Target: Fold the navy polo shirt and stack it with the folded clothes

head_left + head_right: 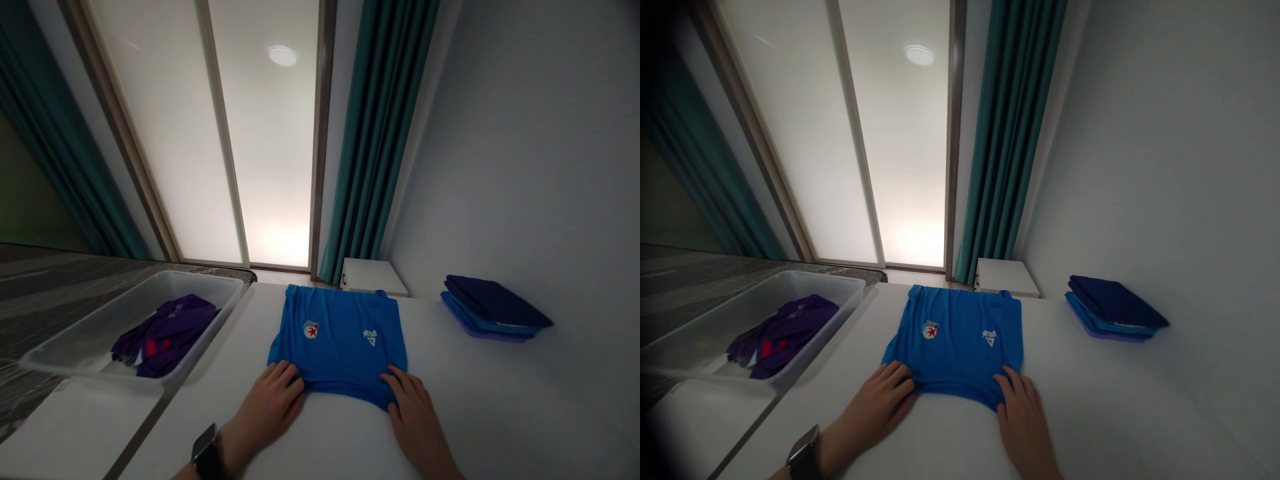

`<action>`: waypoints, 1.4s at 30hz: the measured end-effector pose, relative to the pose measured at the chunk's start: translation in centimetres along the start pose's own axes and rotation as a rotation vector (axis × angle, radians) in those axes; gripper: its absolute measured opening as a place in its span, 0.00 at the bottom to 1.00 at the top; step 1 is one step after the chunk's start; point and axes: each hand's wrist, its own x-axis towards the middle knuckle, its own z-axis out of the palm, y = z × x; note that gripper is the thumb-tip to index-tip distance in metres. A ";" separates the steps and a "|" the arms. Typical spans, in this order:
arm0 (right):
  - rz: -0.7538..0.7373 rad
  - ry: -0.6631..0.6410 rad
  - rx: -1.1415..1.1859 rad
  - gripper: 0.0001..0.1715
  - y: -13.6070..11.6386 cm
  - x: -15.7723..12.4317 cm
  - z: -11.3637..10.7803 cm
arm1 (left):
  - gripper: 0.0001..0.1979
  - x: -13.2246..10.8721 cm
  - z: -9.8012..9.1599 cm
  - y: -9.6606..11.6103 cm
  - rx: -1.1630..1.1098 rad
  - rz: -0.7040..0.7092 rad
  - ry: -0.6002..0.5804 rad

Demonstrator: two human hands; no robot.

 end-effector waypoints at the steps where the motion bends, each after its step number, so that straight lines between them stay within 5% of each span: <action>1: 0.000 0.011 0.010 0.28 0.0 0.1 -0.1 | 0.05 0.1 0.1 0.0 -0.021 -0.001 0.021; 13: -0.096 0.091 0.044 0.28 1.0 -2.5 -0.6 | 0.08 -1.1 -0.4 1.0 -0.182 0.275 0.033; 20: -0.098 0.210 -0.003 0.14 0.6 -2.4 -1.3 | 0.12 0.2 -1.4 -1.8 -0.398 0.027 0.229; 24: -0.095 0.206 0.071 0.13 -1.0 -0.7 -2.0 | 0.12 3.3 -1.4 -6.0 -0.308 -0.172 0.207; 30: -0.202 -0.057 0.325 0.18 -5.9 4.3 -3.5 | 0.13 5.8 1.0 -10.6 -0.137 -0.526 0.175; 36: -0.378 -0.237 0.481 0.19 -10.0 10.7 -2.6 | 0.11 4.8 2.5 -10.4 -0.102 -0.532 0.178; 42: -0.311 -0.124 0.319 0.19 -11.7 12.9 1.1 | 0.13 4.9 3.1 -9.8 -0.087 -0.441 0.143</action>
